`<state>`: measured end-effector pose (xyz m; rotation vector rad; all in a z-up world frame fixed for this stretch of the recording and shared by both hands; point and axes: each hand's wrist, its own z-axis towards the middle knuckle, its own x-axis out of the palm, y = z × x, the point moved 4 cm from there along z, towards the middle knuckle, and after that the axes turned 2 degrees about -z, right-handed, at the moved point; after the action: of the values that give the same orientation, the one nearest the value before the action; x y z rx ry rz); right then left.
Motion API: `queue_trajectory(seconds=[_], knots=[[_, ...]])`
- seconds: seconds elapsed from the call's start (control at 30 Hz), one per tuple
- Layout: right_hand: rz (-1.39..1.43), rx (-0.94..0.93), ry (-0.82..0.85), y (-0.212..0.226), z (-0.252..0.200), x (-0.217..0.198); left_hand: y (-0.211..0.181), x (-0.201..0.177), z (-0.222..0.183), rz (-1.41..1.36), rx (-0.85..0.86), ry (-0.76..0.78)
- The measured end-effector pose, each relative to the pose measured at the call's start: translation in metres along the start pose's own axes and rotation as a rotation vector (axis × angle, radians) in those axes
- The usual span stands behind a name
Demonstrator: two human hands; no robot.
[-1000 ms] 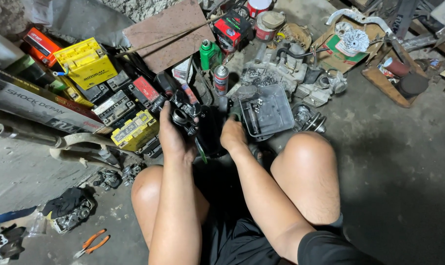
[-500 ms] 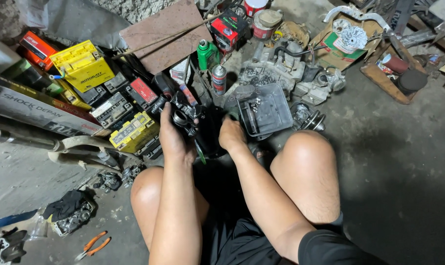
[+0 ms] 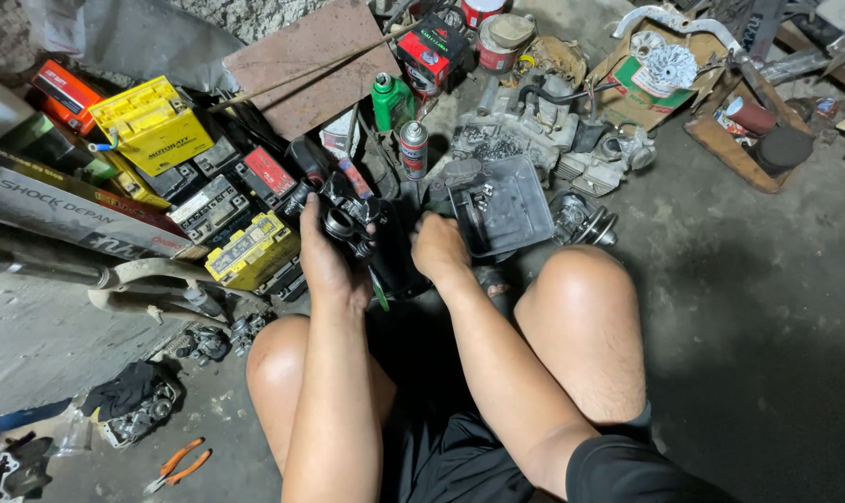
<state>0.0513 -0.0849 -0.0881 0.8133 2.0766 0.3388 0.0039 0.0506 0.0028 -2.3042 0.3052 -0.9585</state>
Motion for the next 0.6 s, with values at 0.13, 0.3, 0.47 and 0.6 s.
queue_trajectory(seconds=[0.13, 0.3, 0.47, 0.6], knots=[[-0.008, -0.028, -0.009, 0.014, -0.019, -0.015, 0.000, 0.000, 0.004, 0.019, -0.003, 0.025], [0.182, -0.357, -0.130, 0.051, -0.069, -0.049, 0.004, 0.004, 0.006, -0.150, 0.013, 0.064], [0.710, -0.693, -0.149, 0.051, -0.070, -0.047, 0.012, 0.003, 0.007, -0.247, -0.026, 0.120], [0.712, -0.911, -0.172, 0.045, -0.064, -0.045, 0.009, 0.010, 0.002, -0.308, -0.025, 0.167]])
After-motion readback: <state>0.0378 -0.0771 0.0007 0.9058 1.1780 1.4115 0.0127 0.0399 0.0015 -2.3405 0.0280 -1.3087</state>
